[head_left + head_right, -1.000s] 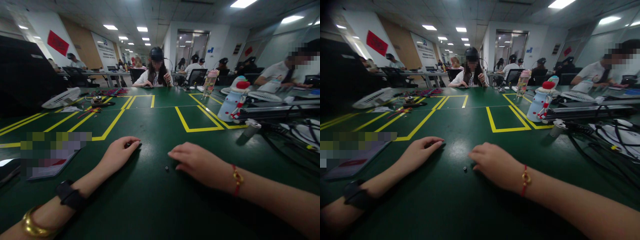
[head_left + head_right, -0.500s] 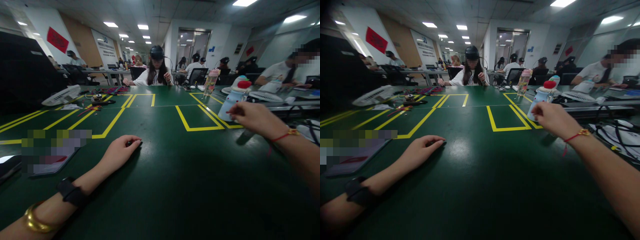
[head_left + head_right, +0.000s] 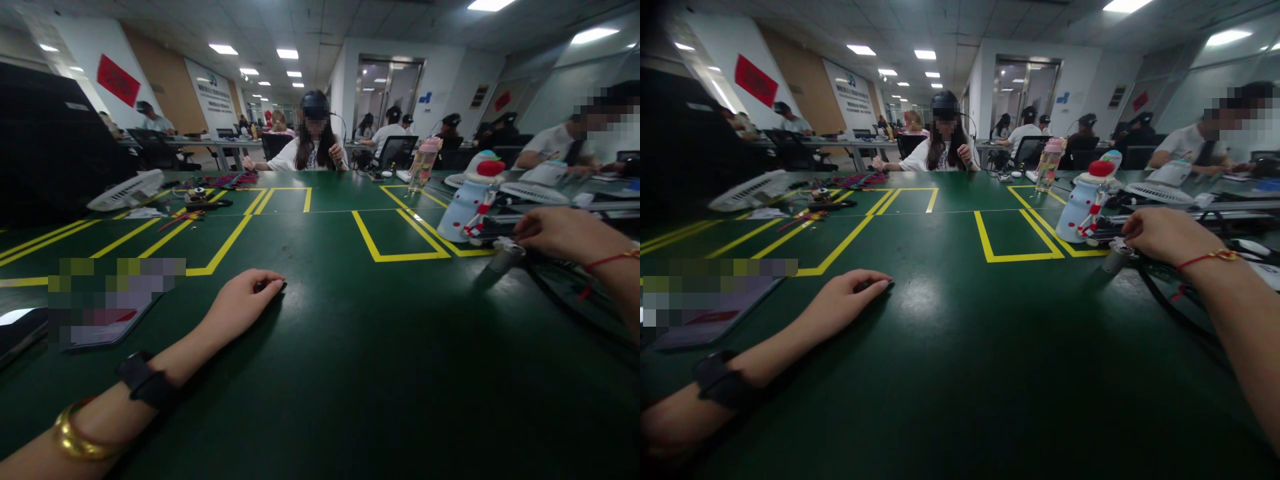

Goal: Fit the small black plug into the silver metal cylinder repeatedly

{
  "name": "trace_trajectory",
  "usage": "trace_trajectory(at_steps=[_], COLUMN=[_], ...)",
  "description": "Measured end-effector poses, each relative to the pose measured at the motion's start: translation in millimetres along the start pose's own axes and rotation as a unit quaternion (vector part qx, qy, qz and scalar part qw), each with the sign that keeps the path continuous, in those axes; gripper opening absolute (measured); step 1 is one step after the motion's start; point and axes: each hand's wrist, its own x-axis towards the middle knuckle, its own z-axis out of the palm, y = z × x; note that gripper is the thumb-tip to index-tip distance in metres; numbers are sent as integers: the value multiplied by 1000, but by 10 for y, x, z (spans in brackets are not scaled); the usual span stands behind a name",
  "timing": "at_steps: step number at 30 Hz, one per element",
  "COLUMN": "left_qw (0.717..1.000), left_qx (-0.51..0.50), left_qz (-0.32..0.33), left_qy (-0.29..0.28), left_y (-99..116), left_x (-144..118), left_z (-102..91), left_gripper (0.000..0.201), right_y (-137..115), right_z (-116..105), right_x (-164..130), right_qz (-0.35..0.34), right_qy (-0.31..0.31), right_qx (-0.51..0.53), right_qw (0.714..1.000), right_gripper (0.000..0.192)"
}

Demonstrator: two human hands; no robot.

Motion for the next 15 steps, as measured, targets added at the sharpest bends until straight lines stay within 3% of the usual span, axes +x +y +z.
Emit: trace_trajectory(at_steps=[7,15], left_qw=[1000,1000], left_qx=[-1,6], left_qz=[5,7], left_qy=[-6,-6], left_y=[-7,-32], left_x=[2,6], left_z=[4,7], left_gripper=[39,39], right_y=[-9,86], right_z=[15,56], right_x=[16,59], right_qz=[4,27], right_qy=[-21,14], right_qx=[-12,8], right_qw=[1000,1000], right_gripper=[24,32])
